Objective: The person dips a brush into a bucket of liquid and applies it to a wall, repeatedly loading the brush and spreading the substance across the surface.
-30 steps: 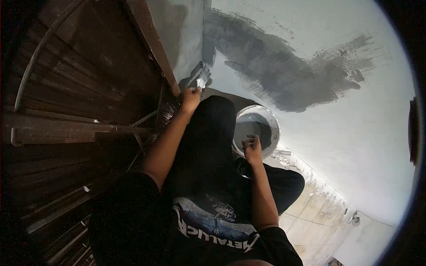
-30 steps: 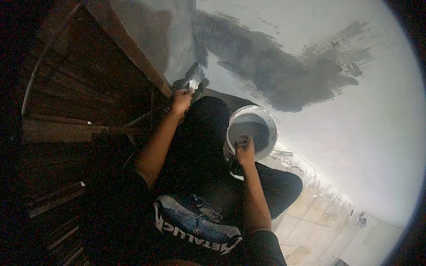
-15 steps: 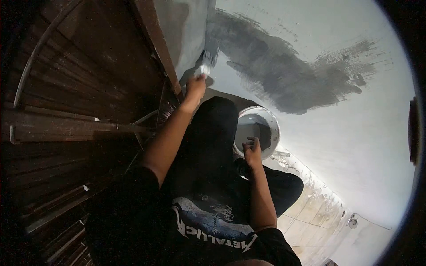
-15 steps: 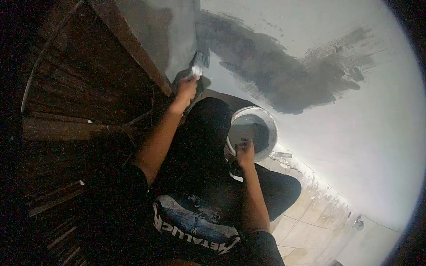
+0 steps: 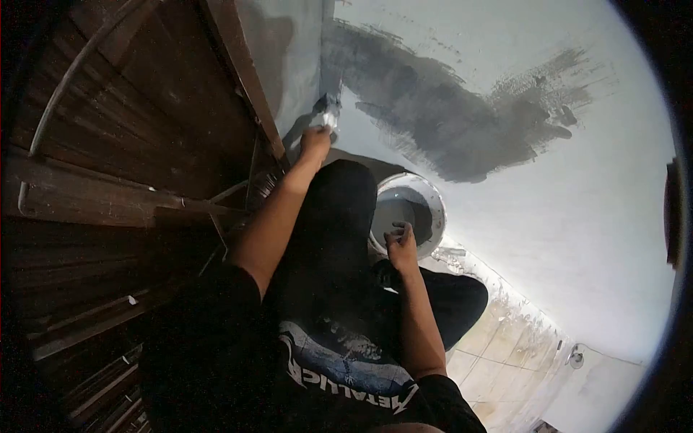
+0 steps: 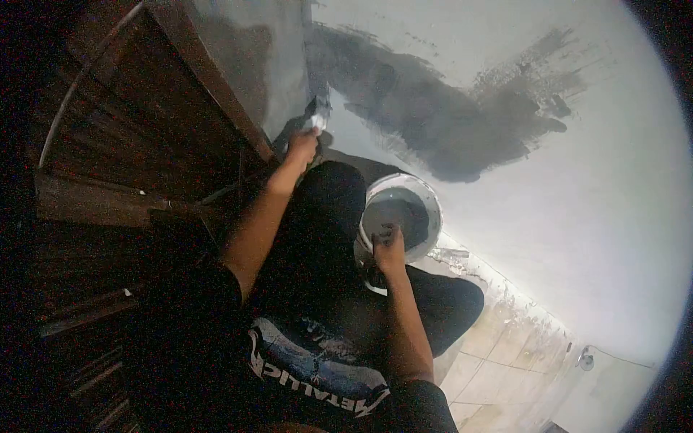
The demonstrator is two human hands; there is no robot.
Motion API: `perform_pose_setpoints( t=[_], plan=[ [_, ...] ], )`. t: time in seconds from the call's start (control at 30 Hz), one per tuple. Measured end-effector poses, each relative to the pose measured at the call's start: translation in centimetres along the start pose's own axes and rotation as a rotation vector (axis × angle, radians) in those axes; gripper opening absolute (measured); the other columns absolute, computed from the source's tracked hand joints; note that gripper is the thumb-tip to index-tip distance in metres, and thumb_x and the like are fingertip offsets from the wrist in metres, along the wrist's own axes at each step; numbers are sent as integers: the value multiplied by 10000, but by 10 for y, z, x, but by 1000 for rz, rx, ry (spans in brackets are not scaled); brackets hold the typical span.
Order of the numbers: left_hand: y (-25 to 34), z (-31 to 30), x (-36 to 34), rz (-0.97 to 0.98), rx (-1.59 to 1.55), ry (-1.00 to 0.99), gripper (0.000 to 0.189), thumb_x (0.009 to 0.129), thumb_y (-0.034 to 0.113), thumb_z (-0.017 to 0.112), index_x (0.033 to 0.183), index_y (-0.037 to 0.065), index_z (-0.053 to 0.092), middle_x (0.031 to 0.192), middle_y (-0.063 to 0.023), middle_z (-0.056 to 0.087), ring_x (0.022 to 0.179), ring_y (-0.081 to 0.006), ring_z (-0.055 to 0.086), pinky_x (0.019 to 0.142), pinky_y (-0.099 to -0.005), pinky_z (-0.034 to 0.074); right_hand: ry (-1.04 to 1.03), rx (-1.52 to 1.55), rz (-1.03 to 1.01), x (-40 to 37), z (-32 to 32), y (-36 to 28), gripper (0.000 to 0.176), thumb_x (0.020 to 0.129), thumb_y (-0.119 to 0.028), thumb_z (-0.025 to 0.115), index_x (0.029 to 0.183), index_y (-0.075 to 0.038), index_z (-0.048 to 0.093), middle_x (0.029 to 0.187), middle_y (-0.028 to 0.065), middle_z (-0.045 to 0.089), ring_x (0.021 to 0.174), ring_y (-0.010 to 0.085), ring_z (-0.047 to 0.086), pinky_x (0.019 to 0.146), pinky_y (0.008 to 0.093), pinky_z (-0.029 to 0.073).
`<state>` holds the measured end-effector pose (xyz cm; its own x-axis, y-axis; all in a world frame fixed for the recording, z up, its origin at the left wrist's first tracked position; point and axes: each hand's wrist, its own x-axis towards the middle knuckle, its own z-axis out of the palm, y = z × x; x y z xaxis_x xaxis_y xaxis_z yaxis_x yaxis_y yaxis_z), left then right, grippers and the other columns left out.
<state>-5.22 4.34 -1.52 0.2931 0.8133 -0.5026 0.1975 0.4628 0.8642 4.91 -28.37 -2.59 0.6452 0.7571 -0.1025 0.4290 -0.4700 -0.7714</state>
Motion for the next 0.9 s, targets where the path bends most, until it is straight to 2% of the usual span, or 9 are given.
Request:
perform_pose_setpoints(
  t=[0.03, 0.07, 0.2, 0.23, 0.3, 0.4, 0.67, 0.77, 0.9],
  plan=[
    [2, 5, 9, -14, 54, 6, 309, 933, 316, 532, 829, 43, 635, 533, -18, 448, 344, -134, 363, 334, -335, 242, -5, 15, 17, -4, -1, -4, 359, 800, -117, 653, 1099, -2, 492, 910, 170, 592, 796, 253, 608, 702, 356, 482],
    [0, 4, 16, 4, 126, -9, 323, 919, 310, 550, 838, 12, 646, 566, -65, 525, 427, -189, 484, 402, -367, 348, -7, 31, 29, -6, -3, -8, 363, 797, -119, 656, 1099, -3, 493, 907, 170, 593, 794, 253, 608, 702, 357, 482],
    [-15, -2, 10, 280, 253, 141, 338, 895, 295, 566, 861, -32, 647, 731, -184, 628, 683, -307, 610, 636, -418, 452, 76, -4, -68, -1, 2, 12, 364, 791, -99, 662, 1100, 4, 500, 984, 206, 567, 903, 338, 589, 786, 409, 461],
    [-20, -5, 17, 303, 321, 145, 335, 887, 287, 569, 871, -39, 647, 803, -222, 645, 773, -359, 629, 713, -438, 461, 75, 15, -48, 1, -3, 4, 363, 793, -103, 661, 1099, 3, 498, 955, 190, 575, 866, 308, 593, 755, 390, 467],
    [-26, -10, 21, 367, 416, 168, 337, 885, 285, 563, 865, -40, 651, 831, -246, 640, 798, -405, 622, 716, -454, 462, 60, 54, 6, -4, -9, -8, 361, 797, -112, 660, 1097, 3, 494, 895, 158, 590, 793, 249, 602, 694, 351, 478],
    [-15, -11, 31, 431, 556, 222, 349, 882, 298, 558, 866, -37, 656, 844, -264, 631, 840, -443, 603, 738, -473, 458, 41, 41, -33, -5, -11, -9, 360, 796, -104, 658, 1093, 16, 494, 880, 152, 586, 789, 248, 600, 687, 344, 476],
    [-17, -24, 9, 614, 490, 266, 358, 886, 300, 561, 857, -47, 640, 783, -254, 626, 802, -443, 605, 669, -467, 452, 29, 45, -13, 2, -8, -2, 363, 787, -98, 664, 1092, 15, 503, 885, 171, 592, 790, 250, 608, 683, 342, 479],
    [-8, -20, 27, 599, 531, 190, 338, 890, 284, 567, 852, -44, 637, 778, -259, 623, 809, -443, 607, 661, -459, 450, 62, 41, -32, 3, 3, 9, 365, 782, -104, 671, 1087, 14, 507, 888, 177, 591, 786, 255, 613, 682, 349, 483],
    [12, -32, -13, 527, 590, 198, 308, 895, 267, 581, 916, -33, 646, 805, -262, 626, 829, -443, 606, 666, -449, 450, 139, -45, -144, 4, 15, 25, 374, 778, -111, 677, 1086, 13, 506, 901, 181, 592, 784, 266, 618, 685, 363, 487]
  ],
)
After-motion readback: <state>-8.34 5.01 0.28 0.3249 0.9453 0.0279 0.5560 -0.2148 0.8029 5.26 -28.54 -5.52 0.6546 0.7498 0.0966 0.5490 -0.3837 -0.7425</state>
